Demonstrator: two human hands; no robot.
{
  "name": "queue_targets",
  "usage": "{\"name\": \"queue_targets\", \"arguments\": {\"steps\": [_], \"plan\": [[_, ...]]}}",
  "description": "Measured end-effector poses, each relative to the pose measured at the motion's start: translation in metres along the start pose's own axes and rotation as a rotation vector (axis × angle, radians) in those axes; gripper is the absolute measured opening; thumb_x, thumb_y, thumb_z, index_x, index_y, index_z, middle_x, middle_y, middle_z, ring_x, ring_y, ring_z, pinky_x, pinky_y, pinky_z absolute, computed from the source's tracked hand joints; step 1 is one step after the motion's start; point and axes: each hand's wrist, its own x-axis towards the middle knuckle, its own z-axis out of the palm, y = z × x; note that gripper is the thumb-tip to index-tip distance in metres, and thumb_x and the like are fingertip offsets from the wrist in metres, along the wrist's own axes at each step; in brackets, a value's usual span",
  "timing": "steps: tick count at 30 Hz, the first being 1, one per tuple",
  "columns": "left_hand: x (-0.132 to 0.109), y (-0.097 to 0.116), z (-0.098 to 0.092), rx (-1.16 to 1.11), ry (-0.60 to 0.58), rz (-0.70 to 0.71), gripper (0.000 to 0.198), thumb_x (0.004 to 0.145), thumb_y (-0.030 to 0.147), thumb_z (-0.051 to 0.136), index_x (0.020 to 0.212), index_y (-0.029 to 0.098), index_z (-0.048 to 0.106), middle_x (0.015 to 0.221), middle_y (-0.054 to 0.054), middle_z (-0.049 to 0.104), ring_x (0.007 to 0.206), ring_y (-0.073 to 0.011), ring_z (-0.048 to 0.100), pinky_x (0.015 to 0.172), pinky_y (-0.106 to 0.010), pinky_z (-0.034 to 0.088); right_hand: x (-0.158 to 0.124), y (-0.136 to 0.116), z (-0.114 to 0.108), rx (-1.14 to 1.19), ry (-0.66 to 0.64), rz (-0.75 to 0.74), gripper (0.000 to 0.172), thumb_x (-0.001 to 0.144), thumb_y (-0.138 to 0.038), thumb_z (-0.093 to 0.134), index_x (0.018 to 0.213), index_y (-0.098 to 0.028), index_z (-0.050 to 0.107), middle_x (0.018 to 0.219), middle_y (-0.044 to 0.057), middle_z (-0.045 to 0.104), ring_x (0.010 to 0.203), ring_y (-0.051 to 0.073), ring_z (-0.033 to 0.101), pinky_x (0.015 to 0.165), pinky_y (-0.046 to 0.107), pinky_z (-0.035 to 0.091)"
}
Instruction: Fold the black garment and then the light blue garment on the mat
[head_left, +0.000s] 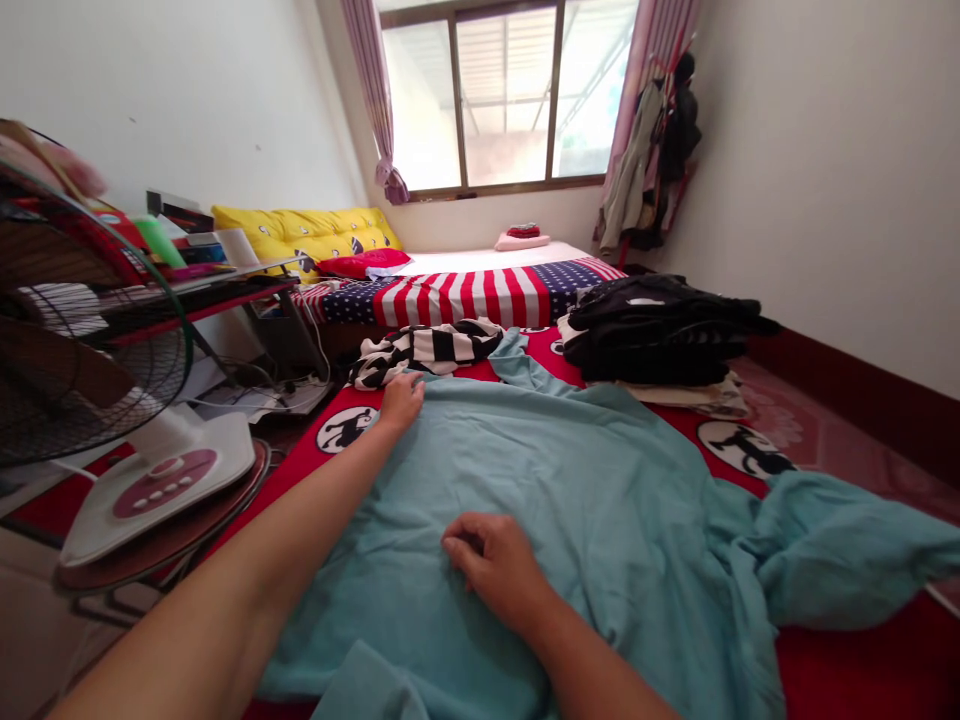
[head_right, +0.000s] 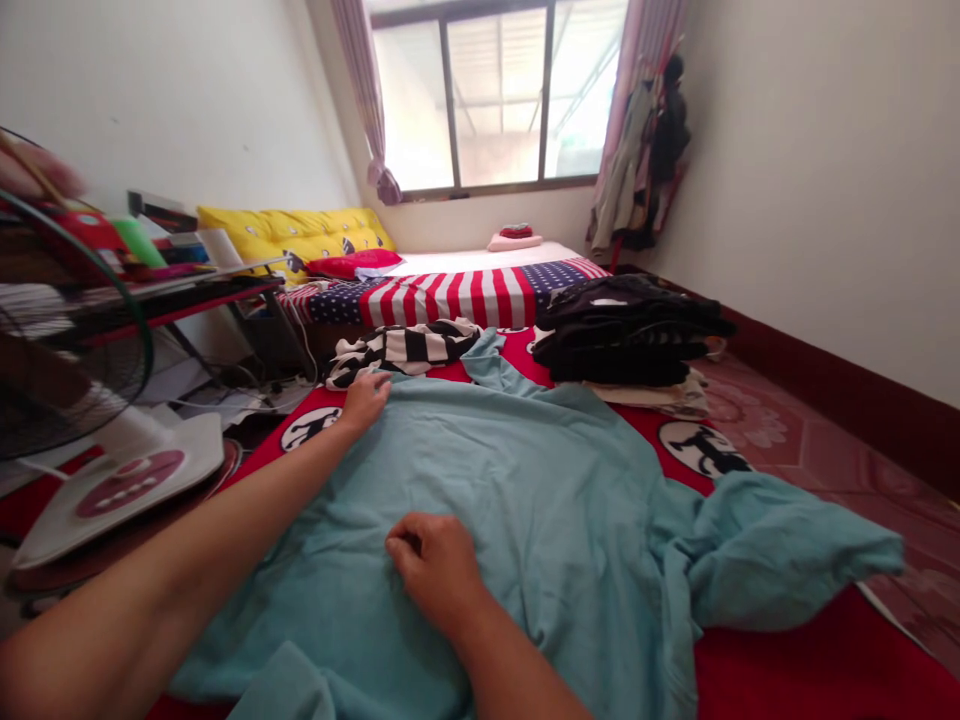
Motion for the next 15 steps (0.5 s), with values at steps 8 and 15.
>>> {"name": "queue_targets", "arguments": {"steps": [8, 15], "plan": [[0.027, -0.014, 0.014, 0.017, -0.041, -0.151, 0.041, 0.082, 0.022, 0.051, 0.121, 0.015, 0.060, 0.093, -0.008, 0.072, 0.095, -0.0243, 0.065, 0.085, -0.031, 0.049, 0.002, -0.002, 0.000, 0.007, 0.017, 0.012, 0.016, 0.080, -0.021, 0.055, 0.075, -0.020, 0.069, 0.063, -0.002, 0.064, 0.061, 0.010, 0.057, 0.057, 0.019, 0.037], [0.038, -0.015, 0.014, 0.081, -0.126, -0.152, 0.045, 0.064, 0.032, 0.074, 0.105, 0.016, 0.068, 0.107, -0.011, 0.068, 0.103, -0.0301, 0.059, 0.086, -0.035, 0.045, 0.003, -0.001, 0.000, 0.004, 0.013, 0.029, 0.016, 0.081, -0.021, 0.054, 0.076, -0.020, 0.069, 0.065, -0.001, 0.065, 0.063, 0.011, 0.058, 0.056, 0.019, 0.037]]}}
